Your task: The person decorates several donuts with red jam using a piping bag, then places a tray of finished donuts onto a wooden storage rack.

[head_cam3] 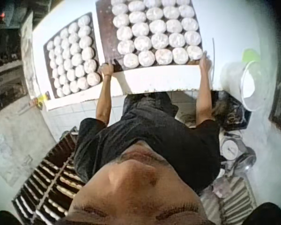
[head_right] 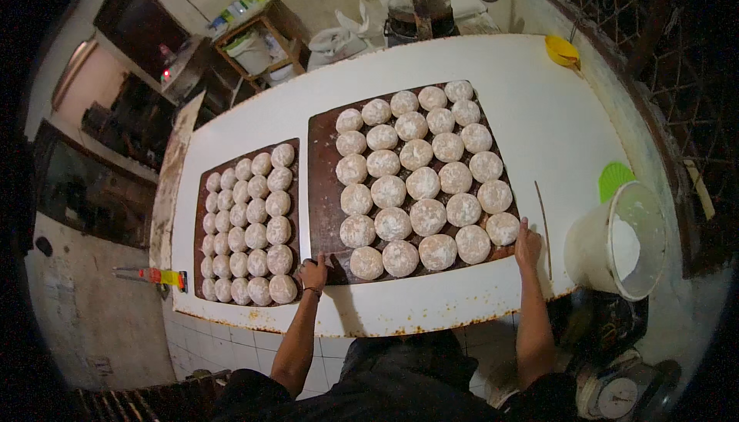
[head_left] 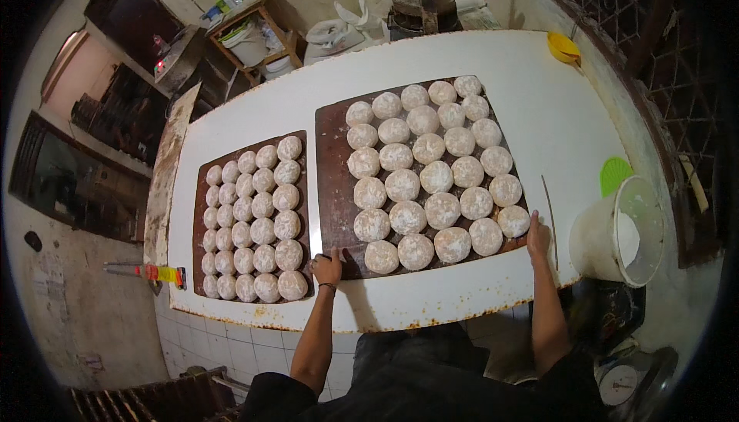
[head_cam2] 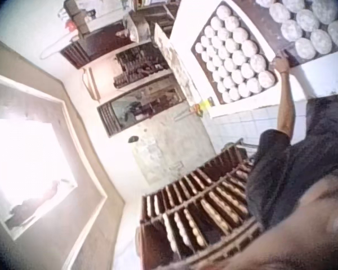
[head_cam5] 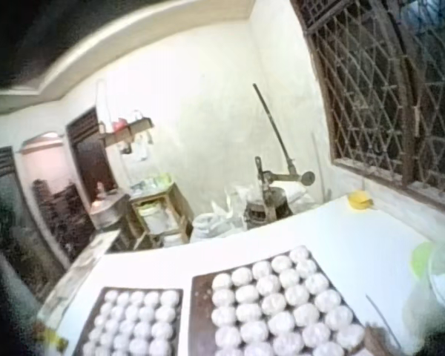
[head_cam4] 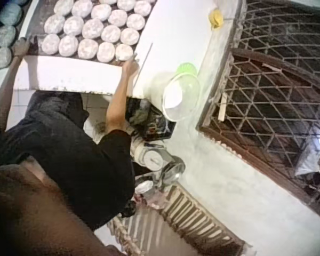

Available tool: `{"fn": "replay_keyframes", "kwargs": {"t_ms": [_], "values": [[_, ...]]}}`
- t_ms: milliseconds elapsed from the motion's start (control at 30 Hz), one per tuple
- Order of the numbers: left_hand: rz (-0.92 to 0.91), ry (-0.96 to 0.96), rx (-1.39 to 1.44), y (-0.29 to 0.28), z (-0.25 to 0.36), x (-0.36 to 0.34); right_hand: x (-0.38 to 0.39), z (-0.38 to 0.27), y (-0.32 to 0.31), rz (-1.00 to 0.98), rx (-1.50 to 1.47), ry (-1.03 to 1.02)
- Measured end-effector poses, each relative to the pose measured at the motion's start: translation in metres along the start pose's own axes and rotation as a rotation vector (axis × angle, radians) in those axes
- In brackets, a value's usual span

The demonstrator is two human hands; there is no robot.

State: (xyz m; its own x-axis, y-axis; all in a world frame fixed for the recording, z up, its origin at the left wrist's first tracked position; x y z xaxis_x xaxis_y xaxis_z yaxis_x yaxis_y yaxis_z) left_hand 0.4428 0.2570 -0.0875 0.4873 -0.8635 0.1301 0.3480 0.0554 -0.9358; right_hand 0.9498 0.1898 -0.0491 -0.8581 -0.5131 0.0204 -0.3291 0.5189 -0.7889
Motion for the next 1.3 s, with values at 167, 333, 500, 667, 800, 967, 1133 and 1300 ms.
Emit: {"fn": "replay_keyframes", "kwargs": {"t_ms": [167,333,500,667,800,967,1133,1300], "values": [[0.065,-0.031,-0.029,-0.005,-0.004,0.01,0.001,0.008,0.001,-0.02,-0.003,-0.046],[0.103,-0.026,-0.083,-0.016,0.007,0.03,-0.013,-0.001,-0.027,-0.173,-0.014,-0.027],[0.081,-0.004,-0.025,-0.015,0.011,0.043,-0.023,0.003,-0.019,0.007,-0.17,-0.104],[0.248,0.049,0.015,-0.024,-0.001,0.065,-0.057,-0.013,-0.03,-0.06,0.127,-0.42],[0.259,0.198,0.247,-0.069,0.037,0.11,-0.103,-0.022,-0.032,0.063,0.274,-0.482],[0.525,0.058,0.087,-0.082,-0.032,0.121,-0.129,-0.013,-0.017,-0.119,0.38,-0.38],[0.801,-0.361,0.122,-0.07,-0.154,0.081,-0.154,0.007,-0.005,-0.236,0.556,-0.524],[0.693,-1.294,0.324,-0.055,-0.244,0.046,-0.072,-0.082,-0.075,-0.042,0.078,-0.531]]}}
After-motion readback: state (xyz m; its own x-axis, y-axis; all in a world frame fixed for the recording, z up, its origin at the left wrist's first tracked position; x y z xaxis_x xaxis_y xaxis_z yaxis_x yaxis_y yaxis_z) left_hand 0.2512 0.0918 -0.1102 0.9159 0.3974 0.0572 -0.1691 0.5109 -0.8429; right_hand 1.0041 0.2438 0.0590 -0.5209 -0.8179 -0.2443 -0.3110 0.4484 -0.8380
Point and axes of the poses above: each hand's wrist, its own x-axis away from the middle knuckle, its own y-axis out of the palm, z = x × y, the point moved 1 cm from there along -x, towards the middle knuckle, and after that the axes turned 14 degrees about z, right-handed, at the moved point
